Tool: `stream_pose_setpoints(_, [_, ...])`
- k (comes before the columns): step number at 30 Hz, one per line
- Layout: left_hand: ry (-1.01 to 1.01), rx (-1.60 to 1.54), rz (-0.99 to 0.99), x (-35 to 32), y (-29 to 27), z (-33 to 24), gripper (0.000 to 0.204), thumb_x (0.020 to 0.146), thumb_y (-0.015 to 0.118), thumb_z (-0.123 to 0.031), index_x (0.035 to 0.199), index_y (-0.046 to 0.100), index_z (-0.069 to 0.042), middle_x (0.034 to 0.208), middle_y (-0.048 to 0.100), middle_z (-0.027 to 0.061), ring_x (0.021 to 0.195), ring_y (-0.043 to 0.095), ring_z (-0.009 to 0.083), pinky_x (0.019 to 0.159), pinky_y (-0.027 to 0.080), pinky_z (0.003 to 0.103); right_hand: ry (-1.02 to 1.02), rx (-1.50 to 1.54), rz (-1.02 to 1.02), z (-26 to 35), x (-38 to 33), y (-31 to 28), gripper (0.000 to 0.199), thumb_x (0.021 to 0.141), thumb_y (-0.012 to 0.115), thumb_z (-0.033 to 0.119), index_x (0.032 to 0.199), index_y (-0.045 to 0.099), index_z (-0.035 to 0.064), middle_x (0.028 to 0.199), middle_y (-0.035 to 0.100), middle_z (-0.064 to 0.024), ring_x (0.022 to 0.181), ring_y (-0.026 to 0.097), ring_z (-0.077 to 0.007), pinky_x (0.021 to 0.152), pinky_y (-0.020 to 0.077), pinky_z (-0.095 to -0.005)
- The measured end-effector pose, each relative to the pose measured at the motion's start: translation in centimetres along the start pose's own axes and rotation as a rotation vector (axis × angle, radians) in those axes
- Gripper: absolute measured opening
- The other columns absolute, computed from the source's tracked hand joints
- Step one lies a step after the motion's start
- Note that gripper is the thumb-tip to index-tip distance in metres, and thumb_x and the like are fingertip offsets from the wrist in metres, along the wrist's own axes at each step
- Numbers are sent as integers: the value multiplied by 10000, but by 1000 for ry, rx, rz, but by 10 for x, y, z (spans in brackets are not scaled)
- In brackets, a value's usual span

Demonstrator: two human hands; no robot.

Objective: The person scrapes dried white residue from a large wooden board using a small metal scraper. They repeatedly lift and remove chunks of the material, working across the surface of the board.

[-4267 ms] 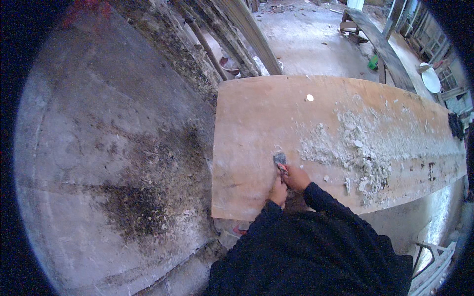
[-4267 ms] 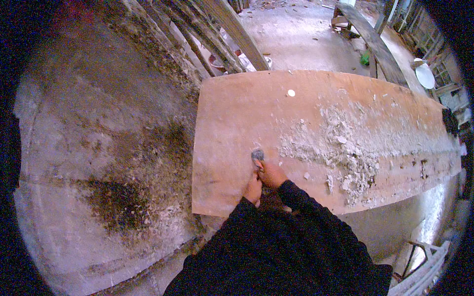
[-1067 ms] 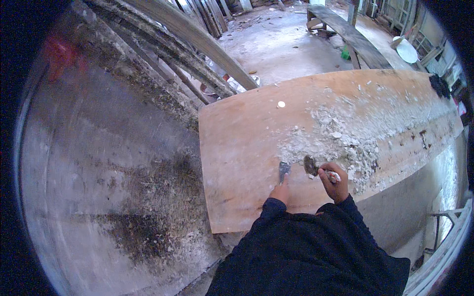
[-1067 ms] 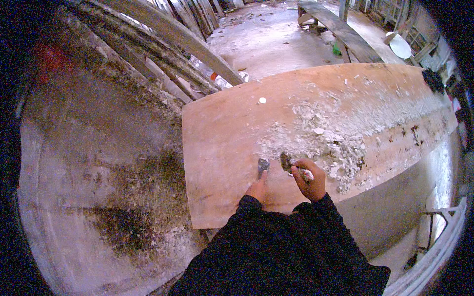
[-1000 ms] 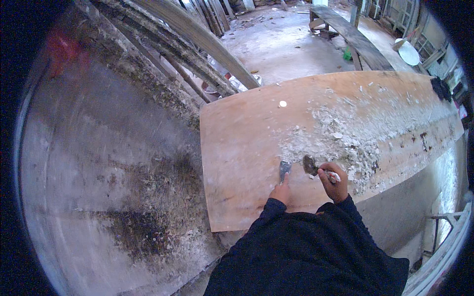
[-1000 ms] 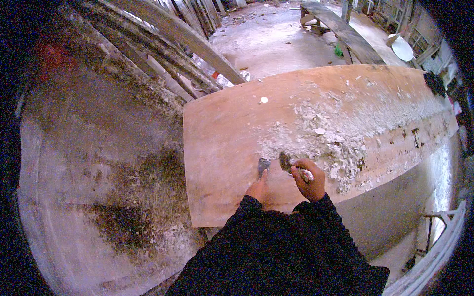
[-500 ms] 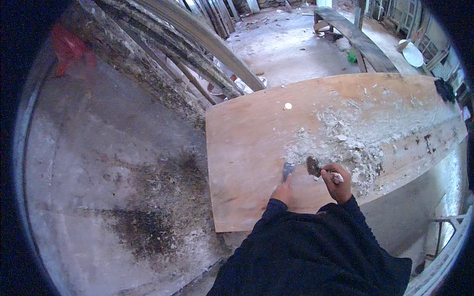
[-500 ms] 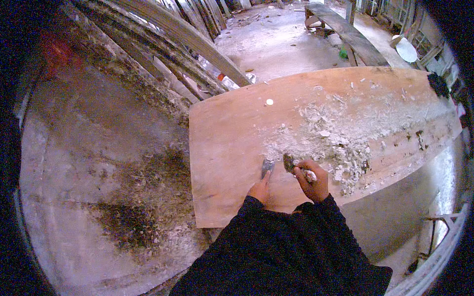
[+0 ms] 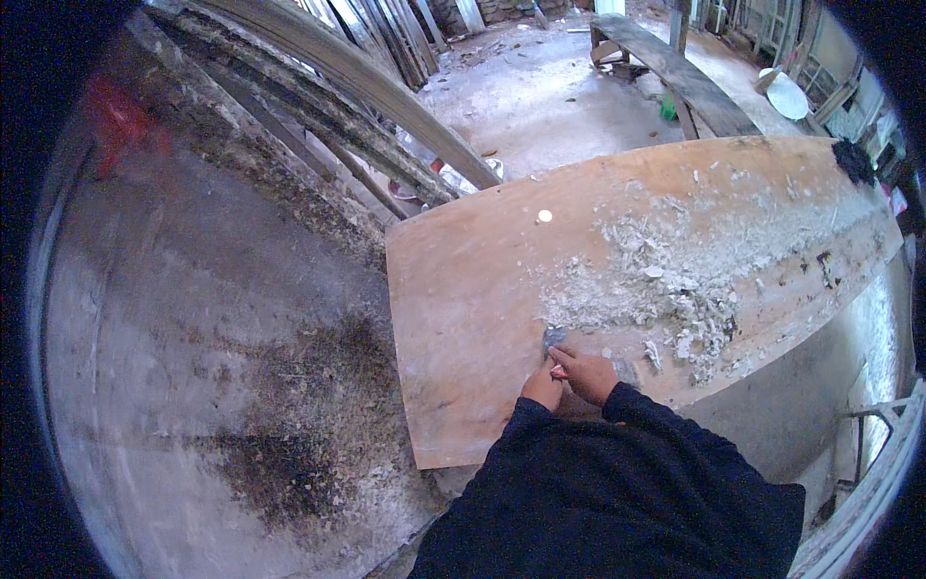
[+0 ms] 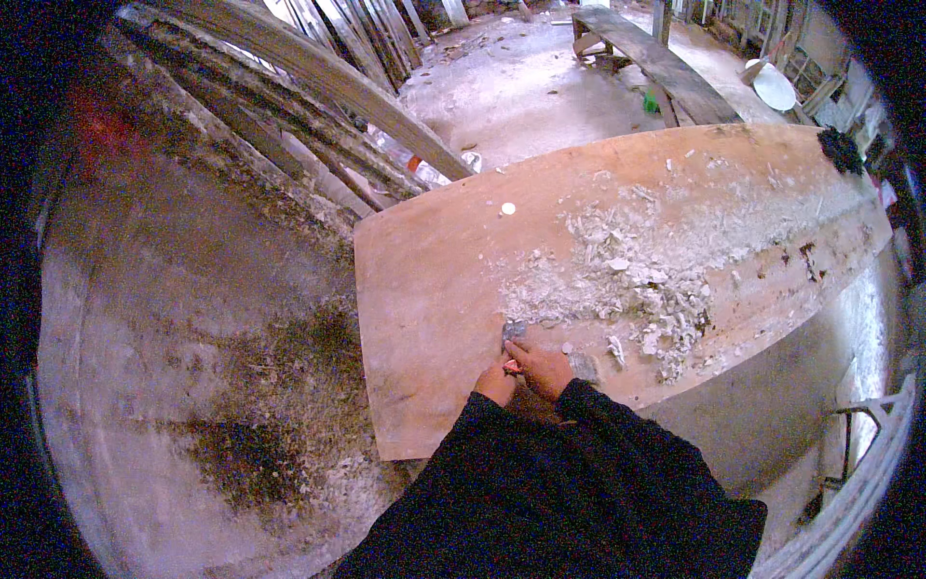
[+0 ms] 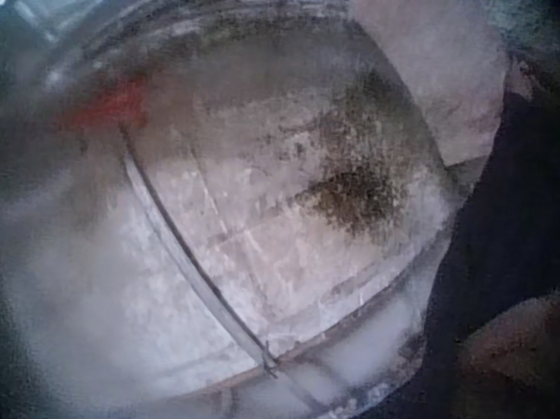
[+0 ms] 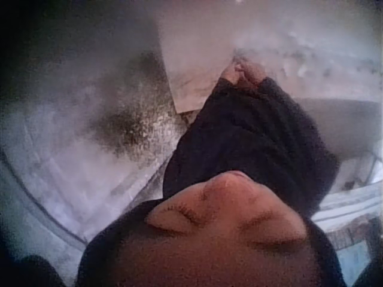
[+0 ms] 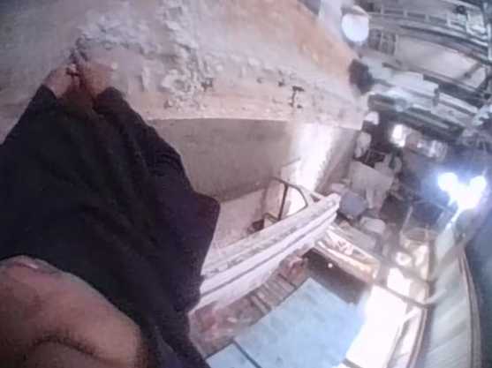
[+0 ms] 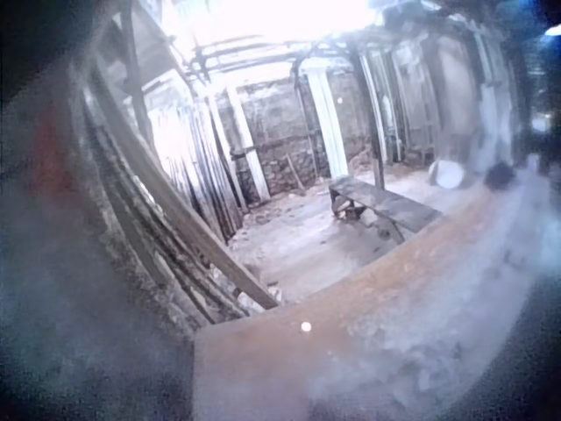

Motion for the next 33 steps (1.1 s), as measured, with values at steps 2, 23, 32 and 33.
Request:
stream_pose_setpoints(2, [-60, 19, 16, -11, -8, -4, 397, 827, 401, -188, 1215, 428, -110, 931, 576, 244, 876, 541, 407, 755, 416, 494, -64, 24, -64, 9, 1, -3, 360, 813, 510, 219, 1163, 450, 158, 1039, 564, -99, 780, 601, -311, 574, 476, -418])
stream_pose_setpoints(23, [-92, 61, 22, -12, 18, 9, 252, 782, 429, -166, 822, 586, 27, 846, 583, 259, 819, 560, 411, 719, 440, 488, 38, -136, 188, 11, 11, 7, 268, 849, 444, 343, 894, 478, 81, 808, 579, -130, 688, 594, -334, 540, 458, -430])
stream_pose_setpoints(32, [-104, 85, 74, -8, 18, 12, 274, 799, 419, -186, 852, 579, 30, 837, 581, 264, 813, 562, 410, 738, 432, 495, -4, -107, 174, 9, 17, 7, 234, 842, 456, 324, 911, 479, 101, 738, 591, -134, 689, 596, -341, 542, 454, -443])
stream_pose_setpoints(33, [-95, 80, 79, -10, 19, 11, 278, 804, 414, -191, 855, 578, 28, 842, 581, 266, 817, 561, 411, 741, 431, 495, -12, -107, 149, 12, 15, 4, 239, 842, 457, 334, 898, 483, 103, 718, 590, -134, 677, 596, -341, 529, 451, -444])
Point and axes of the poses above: each hand's wrist, its own x-axis towards the middle knuckle, its own y-axis out of the palm, z = x × y, the point moved 6 cm from there along x, towards the middle knuckle
